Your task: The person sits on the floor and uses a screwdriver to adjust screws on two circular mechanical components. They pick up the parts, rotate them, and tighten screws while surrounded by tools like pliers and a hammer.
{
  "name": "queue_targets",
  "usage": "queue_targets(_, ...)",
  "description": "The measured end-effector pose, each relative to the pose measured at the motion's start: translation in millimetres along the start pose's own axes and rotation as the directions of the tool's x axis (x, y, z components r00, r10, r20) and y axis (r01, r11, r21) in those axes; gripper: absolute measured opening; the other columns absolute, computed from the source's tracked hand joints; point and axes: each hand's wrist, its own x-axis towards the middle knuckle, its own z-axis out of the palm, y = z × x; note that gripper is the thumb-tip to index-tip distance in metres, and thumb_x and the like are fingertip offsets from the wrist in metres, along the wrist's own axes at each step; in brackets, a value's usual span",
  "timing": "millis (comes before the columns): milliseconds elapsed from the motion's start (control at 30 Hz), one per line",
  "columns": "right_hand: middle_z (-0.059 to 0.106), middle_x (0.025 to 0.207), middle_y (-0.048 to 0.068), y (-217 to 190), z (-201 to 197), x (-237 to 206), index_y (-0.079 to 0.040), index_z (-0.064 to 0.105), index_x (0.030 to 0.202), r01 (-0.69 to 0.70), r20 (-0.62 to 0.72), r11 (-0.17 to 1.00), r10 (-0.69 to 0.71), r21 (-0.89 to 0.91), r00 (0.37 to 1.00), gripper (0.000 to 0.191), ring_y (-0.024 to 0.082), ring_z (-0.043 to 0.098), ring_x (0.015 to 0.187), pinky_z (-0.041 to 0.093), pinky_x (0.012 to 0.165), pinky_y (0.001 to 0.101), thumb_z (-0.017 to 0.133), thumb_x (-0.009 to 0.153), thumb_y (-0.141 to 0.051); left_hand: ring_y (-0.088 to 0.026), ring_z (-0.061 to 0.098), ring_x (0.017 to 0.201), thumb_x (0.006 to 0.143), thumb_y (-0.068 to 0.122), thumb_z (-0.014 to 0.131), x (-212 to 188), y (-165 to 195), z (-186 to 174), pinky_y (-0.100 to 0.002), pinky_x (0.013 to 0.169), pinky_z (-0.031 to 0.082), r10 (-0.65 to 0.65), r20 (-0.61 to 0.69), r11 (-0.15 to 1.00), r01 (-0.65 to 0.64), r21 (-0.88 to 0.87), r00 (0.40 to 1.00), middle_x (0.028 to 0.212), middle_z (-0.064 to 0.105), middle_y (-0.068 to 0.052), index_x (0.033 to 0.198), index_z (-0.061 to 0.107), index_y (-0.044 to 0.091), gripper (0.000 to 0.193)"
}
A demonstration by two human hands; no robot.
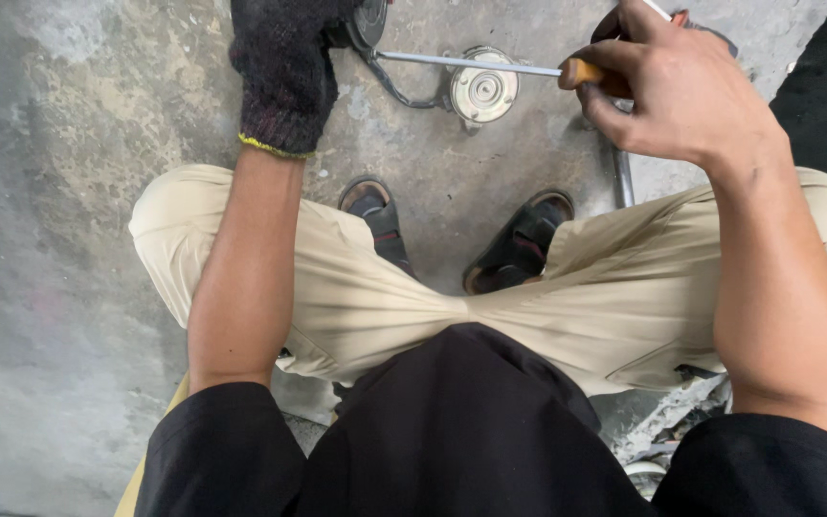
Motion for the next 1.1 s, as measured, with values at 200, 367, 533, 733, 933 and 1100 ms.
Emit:
queue_targets(200,0.068,0.115,0.010,3.8,0.3,0.0,-0.009,0.072,0.122,0.104,-0.072,0.977,-0.119,-0.189,0.990,0.039,0.028,0.069,0.086,0.056,0.075,0.0403,0.084,0.089,-0.026,-0.028,0.072,0.091,0.092,-0.006,0.062,-1.2,1.4,2.8,-0.041,0.083,0.057,0.041,0.017,0.999,-0.041,-0.007,0.999,0.099,0.076,-0.008,0.118,0.077,0.013,0.035)
queue_targets(367,0.070,0.093,0.007,0.7,2.2,-2.0,-0.008,0.068,0.118,0.026,-0.016,0.992,-0.028,-0.123,0.999,0.037,0.028,0.069,0.081,0.053,0.066,0.0411,0.083,0.096,-0.033,-0.026,0.074,0.099,0.099,-0.001,0.062,-4.1,-1.6,12.6,-0.040,0.090,0.057,0.048,0.030,0.994,-0.044,-0.104,0.998,0.109,0.077,-0.006,0.122,0.076,0.015,0.032)
queue_targets(533,0.067,0.103,0.006,-1.6,12.3,1.0,-0.009,0.065,0.118,0.105,-0.090,0.981,-0.121,-0.162,0.989,0.030,0.026,0.069,0.086,0.055,0.073,0.0357,0.078,0.096,-0.026,-0.025,0.074,0.100,0.102,0.005,0.062,-5.1,-7.7,27.6,-0.039,0.090,0.057,0.008,0.051,0.993,-0.002,-0.120,0.999,0.112,0.077,-0.006,0.124,0.075,0.014,0.027)
queue_targets(733,0.066,0.113,0.009,-5.5,10.5,4.1,-0.008,0.066,0.117,0.044,-0.065,0.984,-0.056,-0.170,0.996,0.033,0.031,0.069,0.082,0.055,0.067,0.0415,0.080,0.093,-0.026,-0.024,0.074,0.101,0.106,0.012,0.063,-12.7,-14.5,38.6,-0.038,0.090,0.057,-0.001,0.047,0.994,0.006,-0.106,0.999,0.115,0.077,-0.006,0.126,0.074,0.013,0.023)
queue_targets(933,0.061,0.120,0.020,-8.1,12.3,7.7,-0.011,0.066,0.119,0.016,-0.057,1.000,-0.017,-0.010,0.998,0.035,0.037,0.069,0.084,0.057,0.073,0.0466,0.079,0.089,-0.023,-0.024,0.073,0.107,0.106,0.014,0.060,2.5,3.6,26.8,-0.037,0.094,0.056,0.068,0.002,0.997,-0.068,-0.044,0.998,0.121,0.075,-0.006,0.130,0.072,0.014,0.027)
queue_targets(1100,0.067,0.121,0.014,-4.3,11.5,12.4,-0.013,0.063,0.121,-0.047,0.059,0.985,0.057,-0.168,0.997,0.036,0.036,0.070,0.087,0.057,0.076,0.0453,0.079,0.094,-0.031,-0.020,0.072,0.088,0.090,0.022,0.091,25.4,37.6,9.6,-0.034,0.081,0.063,-0.371,0.008,0.770,0.313,-0.556,0.928,0.102,0.071,-0.007,0.109,0.068,0.004,0.035)
